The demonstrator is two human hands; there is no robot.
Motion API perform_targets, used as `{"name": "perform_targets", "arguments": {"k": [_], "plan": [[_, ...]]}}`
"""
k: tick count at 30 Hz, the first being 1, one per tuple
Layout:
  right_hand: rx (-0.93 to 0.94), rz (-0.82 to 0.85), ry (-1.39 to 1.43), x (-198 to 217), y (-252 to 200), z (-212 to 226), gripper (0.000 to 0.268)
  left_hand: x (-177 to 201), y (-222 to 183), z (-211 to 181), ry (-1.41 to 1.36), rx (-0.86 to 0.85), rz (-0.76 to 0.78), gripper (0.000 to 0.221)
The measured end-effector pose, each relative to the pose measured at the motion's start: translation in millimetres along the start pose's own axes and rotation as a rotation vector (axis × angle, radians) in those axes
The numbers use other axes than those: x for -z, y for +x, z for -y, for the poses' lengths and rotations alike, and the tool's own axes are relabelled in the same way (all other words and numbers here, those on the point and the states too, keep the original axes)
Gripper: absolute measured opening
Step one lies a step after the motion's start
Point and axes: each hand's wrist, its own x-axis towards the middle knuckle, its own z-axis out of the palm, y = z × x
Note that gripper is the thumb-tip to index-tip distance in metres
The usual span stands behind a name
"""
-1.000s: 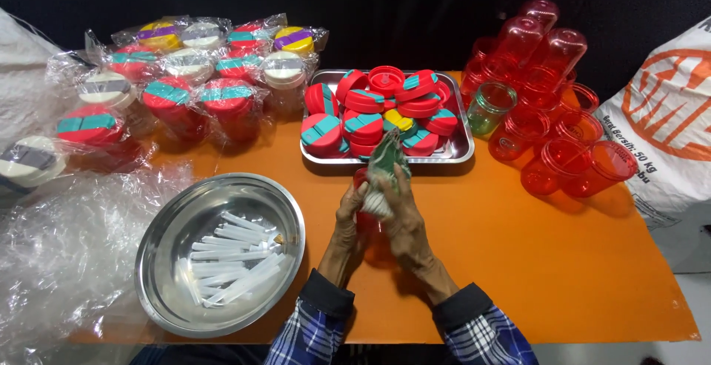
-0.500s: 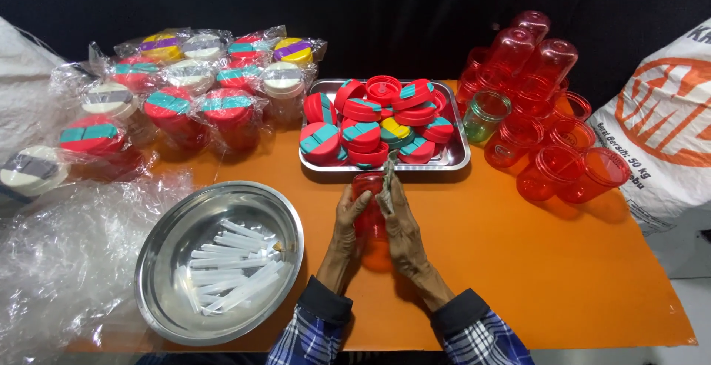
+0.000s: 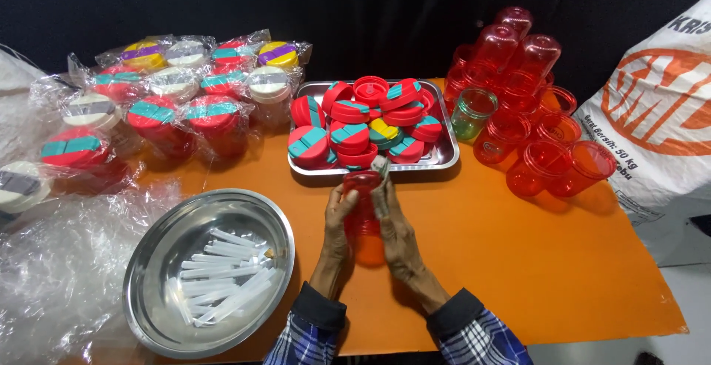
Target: Assembling plastic container lids by inserting a white strip and snapping the components together.
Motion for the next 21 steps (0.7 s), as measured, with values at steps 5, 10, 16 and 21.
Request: {"name": "perform_targets", "arguments": {"k": [5, 10, 16, 21], "plan": [[0.326, 0.123, -0.199, -5.7, -19.2, -23.1, 0.061, 66.9, 55.0, 48.1, -0.057, -0.16, 0.029, 0.025], [0.341, 0.054, -0.117, -1.3, -3.2, -26.7, 0.055, 71.5, 65.5, 59.2, 0.173, -0.263, 0.216, 0.053], [-0.202, 0.127, 0.118, -0.1, -10.9, -7.7, 0.084, 30.4, 25.5, 25.8, -0.085, -0.045, 0.12, 0.04], [0.332, 0.143, -0.14, -3.7, -13.4, -23.0, 0.059, 77.0, 63.9, 55.3, 0.061, -0.183, 0.127, 0.032]]}}
